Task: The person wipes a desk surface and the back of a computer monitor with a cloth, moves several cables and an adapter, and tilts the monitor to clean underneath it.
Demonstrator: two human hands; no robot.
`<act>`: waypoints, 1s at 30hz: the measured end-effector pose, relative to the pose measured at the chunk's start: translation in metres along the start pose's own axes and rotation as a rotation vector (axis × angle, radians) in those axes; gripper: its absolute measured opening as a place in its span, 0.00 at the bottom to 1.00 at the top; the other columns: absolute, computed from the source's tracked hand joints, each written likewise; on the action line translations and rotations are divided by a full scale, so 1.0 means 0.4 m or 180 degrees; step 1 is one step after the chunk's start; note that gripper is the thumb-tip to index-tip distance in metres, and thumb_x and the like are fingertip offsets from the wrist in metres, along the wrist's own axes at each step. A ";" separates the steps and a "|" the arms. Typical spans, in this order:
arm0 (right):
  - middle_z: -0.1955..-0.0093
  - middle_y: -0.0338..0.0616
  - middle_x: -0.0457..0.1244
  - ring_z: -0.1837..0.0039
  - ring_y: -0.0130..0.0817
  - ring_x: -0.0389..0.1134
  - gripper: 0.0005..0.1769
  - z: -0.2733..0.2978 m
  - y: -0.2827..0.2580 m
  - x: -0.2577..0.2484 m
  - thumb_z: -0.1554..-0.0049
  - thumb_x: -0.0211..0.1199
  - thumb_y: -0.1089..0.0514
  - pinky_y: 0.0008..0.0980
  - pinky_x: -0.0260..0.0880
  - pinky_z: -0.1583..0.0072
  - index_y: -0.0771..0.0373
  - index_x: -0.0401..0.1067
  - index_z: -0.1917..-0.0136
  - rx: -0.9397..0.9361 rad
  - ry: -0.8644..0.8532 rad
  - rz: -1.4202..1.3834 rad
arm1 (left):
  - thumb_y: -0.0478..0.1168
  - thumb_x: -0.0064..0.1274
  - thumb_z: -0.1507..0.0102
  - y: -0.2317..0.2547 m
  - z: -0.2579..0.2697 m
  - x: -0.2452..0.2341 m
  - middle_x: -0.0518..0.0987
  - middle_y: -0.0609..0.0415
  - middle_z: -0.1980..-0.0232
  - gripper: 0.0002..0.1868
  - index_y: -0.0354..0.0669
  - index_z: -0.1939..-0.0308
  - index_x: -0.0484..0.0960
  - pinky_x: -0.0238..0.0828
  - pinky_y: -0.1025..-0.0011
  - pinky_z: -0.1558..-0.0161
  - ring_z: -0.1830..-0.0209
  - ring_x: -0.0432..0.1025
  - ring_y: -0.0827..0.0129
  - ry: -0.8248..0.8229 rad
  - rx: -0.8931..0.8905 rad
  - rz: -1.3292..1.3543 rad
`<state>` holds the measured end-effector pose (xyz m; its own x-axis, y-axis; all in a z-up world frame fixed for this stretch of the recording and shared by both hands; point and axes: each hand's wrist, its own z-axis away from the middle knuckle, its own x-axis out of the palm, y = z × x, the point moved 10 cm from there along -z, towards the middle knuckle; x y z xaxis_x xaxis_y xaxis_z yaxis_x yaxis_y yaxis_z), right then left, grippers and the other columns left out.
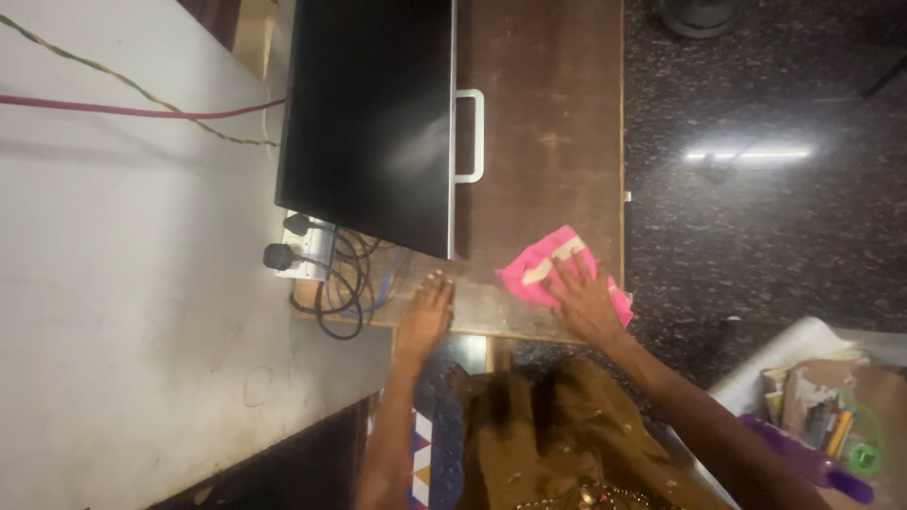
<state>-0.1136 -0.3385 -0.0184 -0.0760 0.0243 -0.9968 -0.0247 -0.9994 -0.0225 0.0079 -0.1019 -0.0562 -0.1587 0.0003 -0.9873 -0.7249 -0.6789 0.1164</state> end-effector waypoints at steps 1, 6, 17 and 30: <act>0.17 0.49 0.46 0.22 0.55 0.46 0.40 0.012 0.002 -0.007 0.48 0.63 0.37 0.76 0.50 0.32 0.45 0.62 0.24 0.0004 0.0009 0.0024 | 0.47 0.42 0.29 0.063 -0.007 0.005 0.55 0.45 0.18 0.30 0.43 0.23 0.62 0.48 0.55 0.21 0.19 0.52 0.53 0.0141 0.0272 -0.0039; 0.17 0.45 0.44 0.17 0.51 0.43 0.39 0.112 -0.040 0.007 0.45 0.63 0.36 0.72 0.49 0.27 0.38 0.54 0.24 -0.1126 -0.0170 -0.0123 | 0.52 0.42 0.31 0.245 -0.061 0.000 0.48 0.47 0.17 0.32 0.54 0.22 0.60 0.34 0.35 0.26 0.18 0.43 0.51 0.0215 -0.0008 0.0048; 0.17 0.49 0.42 0.18 0.56 0.39 0.39 -0.039 0.087 0.027 0.45 0.58 0.30 0.77 0.42 0.28 0.36 0.57 0.24 -0.0371 0.0139 -0.0032 | 0.62 0.45 0.34 0.237 -0.111 -0.046 0.44 0.52 0.15 0.36 0.64 0.23 0.61 0.22 0.28 0.27 0.16 0.37 0.50 0.0373 -0.0814 0.0202; 0.18 0.58 0.44 0.17 0.60 0.41 0.41 -0.074 0.125 0.051 0.44 0.56 0.31 0.69 0.50 0.31 0.51 0.60 0.24 -0.0418 -0.0028 0.0015 | 0.59 0.48 0.34 0.221 -0.140 -0.069 0.48 0.49 0.16 0.35 0.62 0.23 0.63 0.27 0.29 0.26 0.17 0.42 0.49 0.0446 -0.0464 0.0350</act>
<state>-0.0868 -0.3887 -0.0420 -0.0847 0.0194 -0.9962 0.1063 -0.9939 -0.0284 -0.0142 -0.2031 -0.0249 -0.1294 -0.1746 -0.9761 -0.6022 -0.7682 0.2172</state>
